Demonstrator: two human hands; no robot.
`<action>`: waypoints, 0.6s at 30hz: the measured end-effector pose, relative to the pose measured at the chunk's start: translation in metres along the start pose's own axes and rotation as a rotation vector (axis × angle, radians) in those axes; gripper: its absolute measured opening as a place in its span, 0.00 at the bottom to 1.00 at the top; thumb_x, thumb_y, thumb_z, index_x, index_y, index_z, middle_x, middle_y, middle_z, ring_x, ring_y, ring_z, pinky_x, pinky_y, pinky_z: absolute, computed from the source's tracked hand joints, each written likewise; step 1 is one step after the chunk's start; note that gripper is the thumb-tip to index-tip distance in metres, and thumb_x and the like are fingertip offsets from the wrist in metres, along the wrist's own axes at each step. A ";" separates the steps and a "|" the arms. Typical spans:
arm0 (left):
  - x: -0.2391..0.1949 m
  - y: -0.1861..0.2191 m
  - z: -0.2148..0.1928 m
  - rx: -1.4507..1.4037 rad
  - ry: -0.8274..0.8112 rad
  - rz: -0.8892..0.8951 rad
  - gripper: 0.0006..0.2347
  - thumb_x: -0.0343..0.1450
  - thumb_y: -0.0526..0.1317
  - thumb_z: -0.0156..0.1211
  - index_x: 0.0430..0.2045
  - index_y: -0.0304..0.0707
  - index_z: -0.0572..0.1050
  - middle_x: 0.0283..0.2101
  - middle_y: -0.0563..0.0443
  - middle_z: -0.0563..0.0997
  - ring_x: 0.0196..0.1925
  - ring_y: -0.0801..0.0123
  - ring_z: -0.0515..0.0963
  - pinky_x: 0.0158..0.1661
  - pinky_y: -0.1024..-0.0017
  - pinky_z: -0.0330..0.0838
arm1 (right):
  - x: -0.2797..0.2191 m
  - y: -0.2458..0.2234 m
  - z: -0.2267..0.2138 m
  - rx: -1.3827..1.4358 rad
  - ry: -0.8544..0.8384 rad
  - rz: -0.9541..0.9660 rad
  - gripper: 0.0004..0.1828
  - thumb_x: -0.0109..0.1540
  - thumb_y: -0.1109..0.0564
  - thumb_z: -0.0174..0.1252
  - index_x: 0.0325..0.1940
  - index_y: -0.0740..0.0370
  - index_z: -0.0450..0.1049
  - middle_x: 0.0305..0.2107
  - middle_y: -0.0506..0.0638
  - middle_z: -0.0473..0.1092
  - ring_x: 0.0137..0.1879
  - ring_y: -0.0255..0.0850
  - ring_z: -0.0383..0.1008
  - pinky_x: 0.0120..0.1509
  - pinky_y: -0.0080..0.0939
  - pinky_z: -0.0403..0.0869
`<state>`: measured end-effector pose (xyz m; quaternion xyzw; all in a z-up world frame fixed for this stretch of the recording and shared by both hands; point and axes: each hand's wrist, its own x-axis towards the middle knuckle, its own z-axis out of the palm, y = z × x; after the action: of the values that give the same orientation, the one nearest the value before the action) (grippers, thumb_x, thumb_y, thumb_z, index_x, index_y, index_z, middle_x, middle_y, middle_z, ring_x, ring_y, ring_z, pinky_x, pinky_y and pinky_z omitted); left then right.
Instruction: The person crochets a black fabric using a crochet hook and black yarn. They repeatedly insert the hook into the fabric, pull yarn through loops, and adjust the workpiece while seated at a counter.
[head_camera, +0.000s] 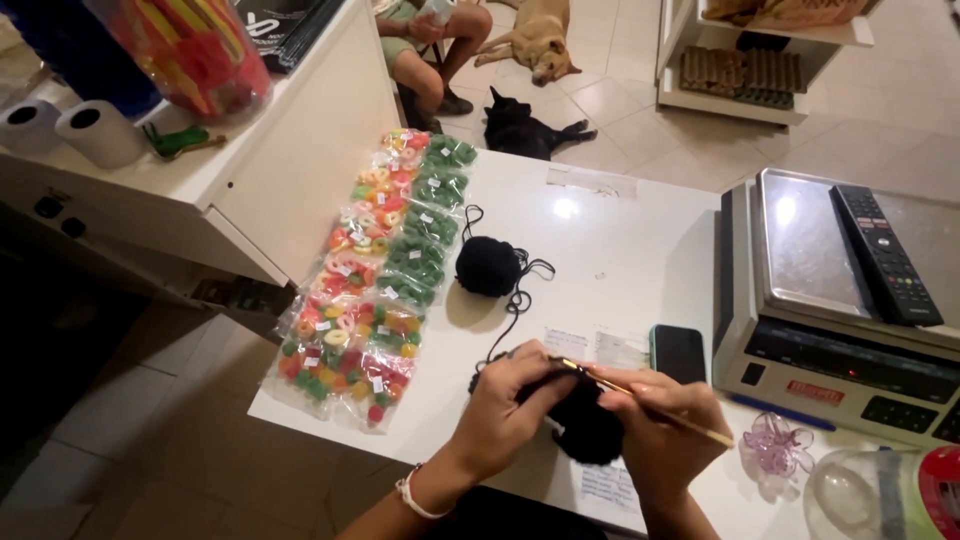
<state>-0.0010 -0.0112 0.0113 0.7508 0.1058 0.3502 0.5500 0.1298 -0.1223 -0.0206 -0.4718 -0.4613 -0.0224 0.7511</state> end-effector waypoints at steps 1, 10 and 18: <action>0.001 0.000 -0.001 -0.095 -0.034 -0.043 0.07 0.75 0.33 0.57 0.43 0.34 0.80 0.36 0.51 0.77 0.41 0.67 0.77 0.43 0.71 0.72 | 0.002 -0.001 0.000 0.021 0.101 0.142 0.17 0.56 0.63 0.68 0.36 0.57 0.63 0.31 0.67 0.77 0.39 0.54 0.85 0.45 0.43 0.86; -0.005 0.003 -0.004 -0.340 -0.144 -0.108 0.07 0.77 0.37 0.55 0.30 0.36 0.72 0.29 0.57 0.69 0.32 0.73 0.67 0.37 0.73 0.64 | 0.044 -0.011 -0.001 0.159 0.004 0.380 0.16 0.63 0.47 0.65 0.44 0.52 0.66 0.27 0.48 0.76 0.34 0.37 0.81 0.42 0.31 0.80; -0.003 0.001 -0.023 -0.431 -0.325 -0.184 0.04 0.78 0.35 0.51 0.33 0.39 0.69 0.32 0.57 0.67 0.32 0.75 0.64 0.36 0.76 0.60 | 0.061 -0.004 0.003 0.327 -0.152 0.409 0.13 0.68 0.48 0.60 0.50 0.53 0.65 0.27 0.49 0.74 0.32 0.35 0.77 0.40 0.31 0.77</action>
<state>-0.0181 0.0039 0.0147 0.6502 0.0072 0.1885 0.7360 0.1609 -0.0977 0.0262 -0.4282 -0.4090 0.2401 0.7693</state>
